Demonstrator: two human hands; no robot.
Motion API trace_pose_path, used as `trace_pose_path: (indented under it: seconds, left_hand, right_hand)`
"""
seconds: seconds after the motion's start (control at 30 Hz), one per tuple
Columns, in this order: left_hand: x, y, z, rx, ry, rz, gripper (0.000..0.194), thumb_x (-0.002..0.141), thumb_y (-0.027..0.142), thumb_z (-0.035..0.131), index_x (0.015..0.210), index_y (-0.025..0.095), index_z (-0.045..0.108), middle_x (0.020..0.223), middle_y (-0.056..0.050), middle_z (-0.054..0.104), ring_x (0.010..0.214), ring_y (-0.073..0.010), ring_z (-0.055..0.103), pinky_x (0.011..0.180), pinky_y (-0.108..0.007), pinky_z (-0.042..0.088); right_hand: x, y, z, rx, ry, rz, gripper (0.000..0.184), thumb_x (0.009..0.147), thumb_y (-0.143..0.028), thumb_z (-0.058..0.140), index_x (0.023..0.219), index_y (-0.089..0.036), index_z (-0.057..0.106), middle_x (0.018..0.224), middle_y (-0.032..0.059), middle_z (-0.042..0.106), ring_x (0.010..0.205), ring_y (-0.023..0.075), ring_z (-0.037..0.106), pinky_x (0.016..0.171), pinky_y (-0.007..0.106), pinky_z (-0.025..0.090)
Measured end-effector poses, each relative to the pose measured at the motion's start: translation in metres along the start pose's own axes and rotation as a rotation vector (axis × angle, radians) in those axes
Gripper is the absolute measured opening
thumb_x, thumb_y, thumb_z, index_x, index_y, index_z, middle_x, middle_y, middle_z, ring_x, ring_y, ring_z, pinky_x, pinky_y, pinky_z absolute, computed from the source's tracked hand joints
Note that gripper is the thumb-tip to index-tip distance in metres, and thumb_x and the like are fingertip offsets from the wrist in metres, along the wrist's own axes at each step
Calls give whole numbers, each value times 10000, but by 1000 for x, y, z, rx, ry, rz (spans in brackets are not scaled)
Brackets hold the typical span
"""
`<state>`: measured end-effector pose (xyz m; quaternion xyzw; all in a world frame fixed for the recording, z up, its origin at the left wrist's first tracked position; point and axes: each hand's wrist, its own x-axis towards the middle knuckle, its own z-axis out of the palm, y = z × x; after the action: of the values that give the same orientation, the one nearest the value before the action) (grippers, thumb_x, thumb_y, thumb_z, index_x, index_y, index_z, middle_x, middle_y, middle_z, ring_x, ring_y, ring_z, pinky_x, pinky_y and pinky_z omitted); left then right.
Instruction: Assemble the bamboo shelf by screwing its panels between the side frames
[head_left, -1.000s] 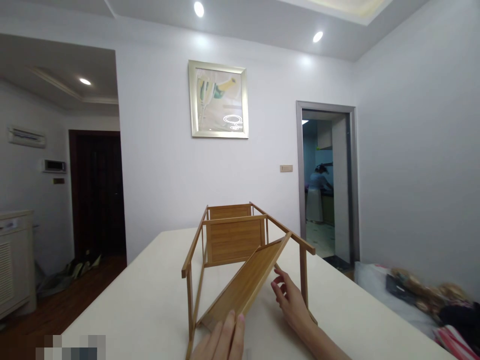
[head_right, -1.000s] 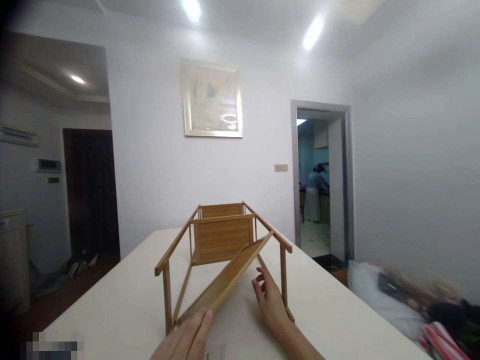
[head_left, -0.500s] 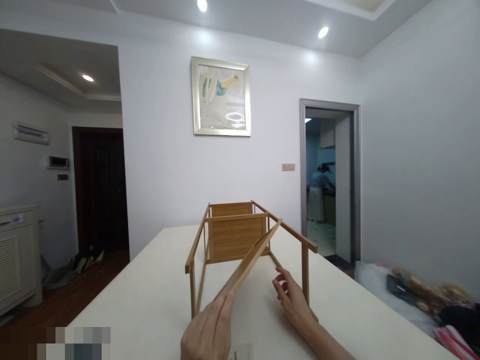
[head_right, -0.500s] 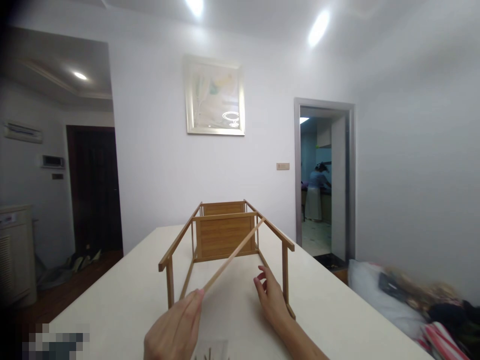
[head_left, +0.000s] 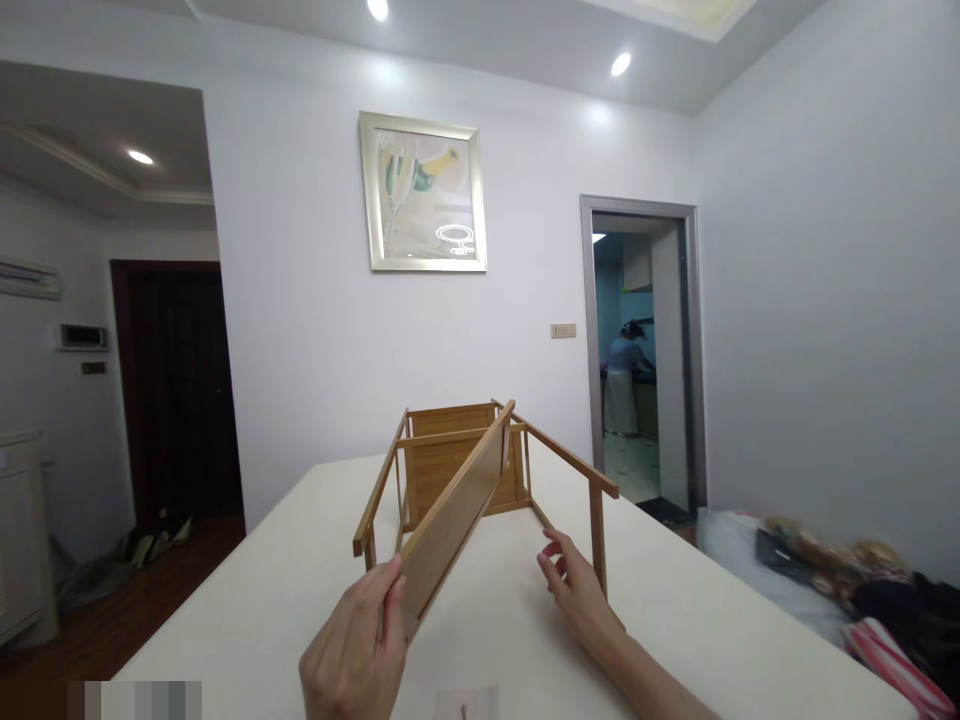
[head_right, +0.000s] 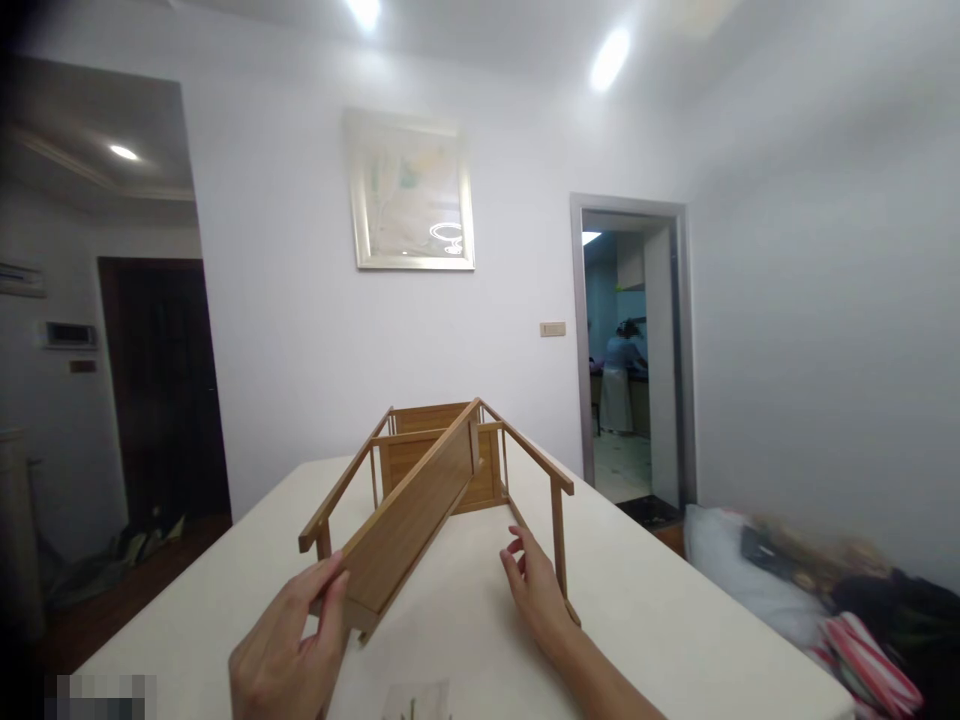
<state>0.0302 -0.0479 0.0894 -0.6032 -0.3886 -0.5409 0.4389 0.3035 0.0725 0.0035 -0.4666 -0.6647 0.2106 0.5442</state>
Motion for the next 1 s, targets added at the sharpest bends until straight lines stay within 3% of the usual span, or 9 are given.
trace_pose_path:
  seconds: [0.43, 0.67, 0.83, 1.0]
  left_hand:
    - [8, -17, -13, -196, -31, 10, 343, 755, -21, 680, 1058, 137, 653, 911, -60, 709, 848, -148, 664, 853, -267, 501]
    - [8, -24, -19, -298, -69, -50, 343, 776, 1, 665, 1069, 180, 663, 954, -46, 698, 890, -159, 660, 861, -283, 507]
    - [9, -26, -19, -340, -99, -67, 332, 794, 18, 655, 1073, 197, 662, 963, -36, 690, 898, -152, 652, 872, -280, 501]
    - [9, -28, -20, -372, -111, -125, 315, 811, 51, 649, 1074, 224, 665, 972, -25, 672, 886, -147, 642, 828, -268, 505]
  right_hand:
    - [4, 11, 0, -80, 82, -51, 394, 902, -425, 472, 1224, -200, 511, 991, 76, 626, 717, 180, 595, 647, 330, 514]
    - [6, 12, 1, -8, 141, -33, 448, 866, -417, 519, 1262, -210, 494, 1251, 131, 572, 988, 242, 622, 785, 386, 557]
    - [7, 14, -1, 39, 145, -38, 528, 852, -467, 548, 1323, -234, 488, 1352, 115, 546, 1205, 276, 547, 1013, 467, 455]
    - [7, 20, 1, 10, 185, -31, 595, 849, -495, 548, 1372, -227, 456, 1423, 107, 485, 1319, 277, 445, 1114, 479, 343]
